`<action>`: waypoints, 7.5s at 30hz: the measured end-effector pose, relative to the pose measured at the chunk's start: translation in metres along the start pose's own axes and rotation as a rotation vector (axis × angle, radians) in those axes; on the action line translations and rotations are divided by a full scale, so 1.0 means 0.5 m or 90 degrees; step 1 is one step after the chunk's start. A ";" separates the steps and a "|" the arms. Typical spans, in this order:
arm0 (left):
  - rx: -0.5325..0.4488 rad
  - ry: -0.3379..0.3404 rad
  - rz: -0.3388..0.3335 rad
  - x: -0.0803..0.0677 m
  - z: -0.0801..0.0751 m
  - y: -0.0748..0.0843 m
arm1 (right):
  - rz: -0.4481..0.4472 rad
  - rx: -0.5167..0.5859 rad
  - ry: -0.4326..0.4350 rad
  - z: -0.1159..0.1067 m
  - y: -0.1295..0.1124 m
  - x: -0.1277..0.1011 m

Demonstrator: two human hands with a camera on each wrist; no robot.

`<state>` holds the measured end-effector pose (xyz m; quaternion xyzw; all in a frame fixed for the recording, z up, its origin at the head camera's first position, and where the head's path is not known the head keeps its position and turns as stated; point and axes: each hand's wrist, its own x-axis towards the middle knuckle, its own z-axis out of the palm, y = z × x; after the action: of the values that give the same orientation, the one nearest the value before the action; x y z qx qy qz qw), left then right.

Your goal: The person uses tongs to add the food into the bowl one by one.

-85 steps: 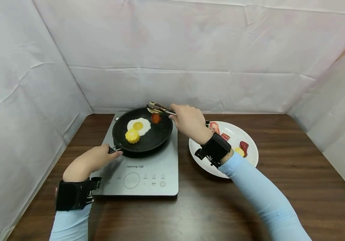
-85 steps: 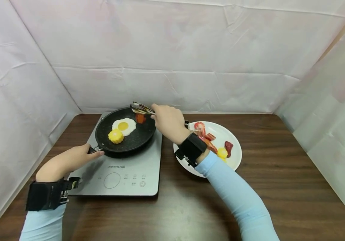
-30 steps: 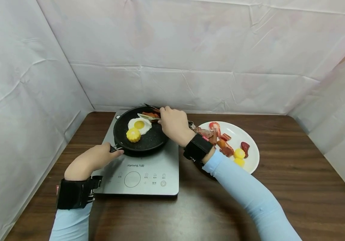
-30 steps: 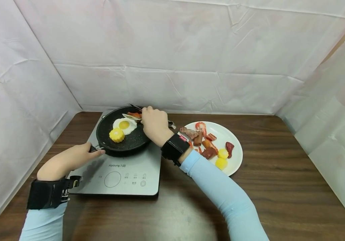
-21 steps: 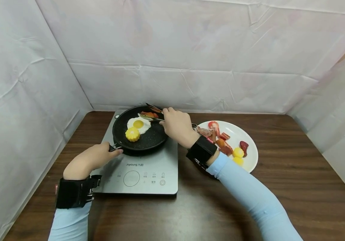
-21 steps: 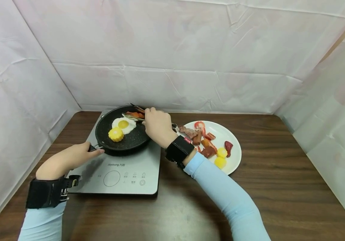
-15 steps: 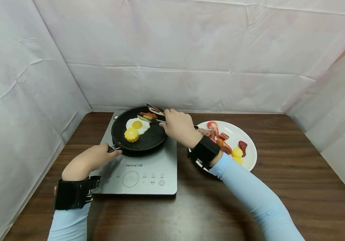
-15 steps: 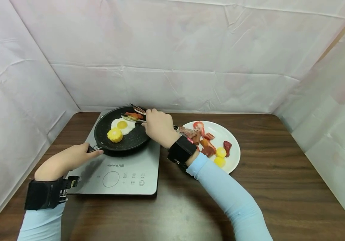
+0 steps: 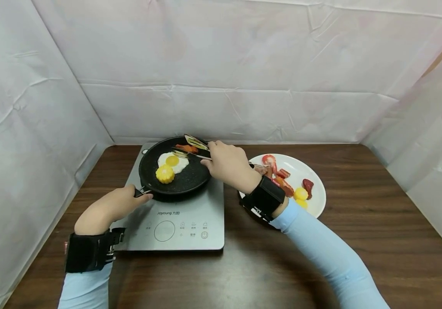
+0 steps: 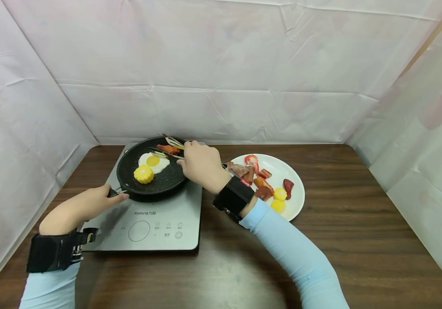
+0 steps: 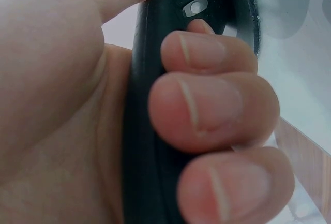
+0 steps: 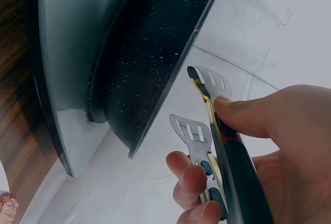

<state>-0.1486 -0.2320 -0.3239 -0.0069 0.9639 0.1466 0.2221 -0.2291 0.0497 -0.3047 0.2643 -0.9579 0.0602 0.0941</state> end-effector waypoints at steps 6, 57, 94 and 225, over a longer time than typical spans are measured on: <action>0.009 -0.004 0.007 0.006 -0.001 0.000 | 0.016 -0.011 0.030 -0.009 0.008 -0.021; 0.022 -0.004 0.021 0.008 -0.016 -0.036 | 0.291 0.014 -0.098 0.024 0.269 -0.153; 0.018 -0.009 0.011 0.016 -0.010 -0.039 | 0.260 -0.022 -0.007 0.063 0.279 -0.178; 0.021 -0.010 -0.003 0.012 -0.022 -0.023 | 0.057 0.011 0.040 0.060 -0.023 -0.039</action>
<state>-0.1579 -0.2458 -0.3201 -0.0040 0.9644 0.1303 0.2302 -0.2115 0.0446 -0.3374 0.2203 -0.9648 0.0811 0.1188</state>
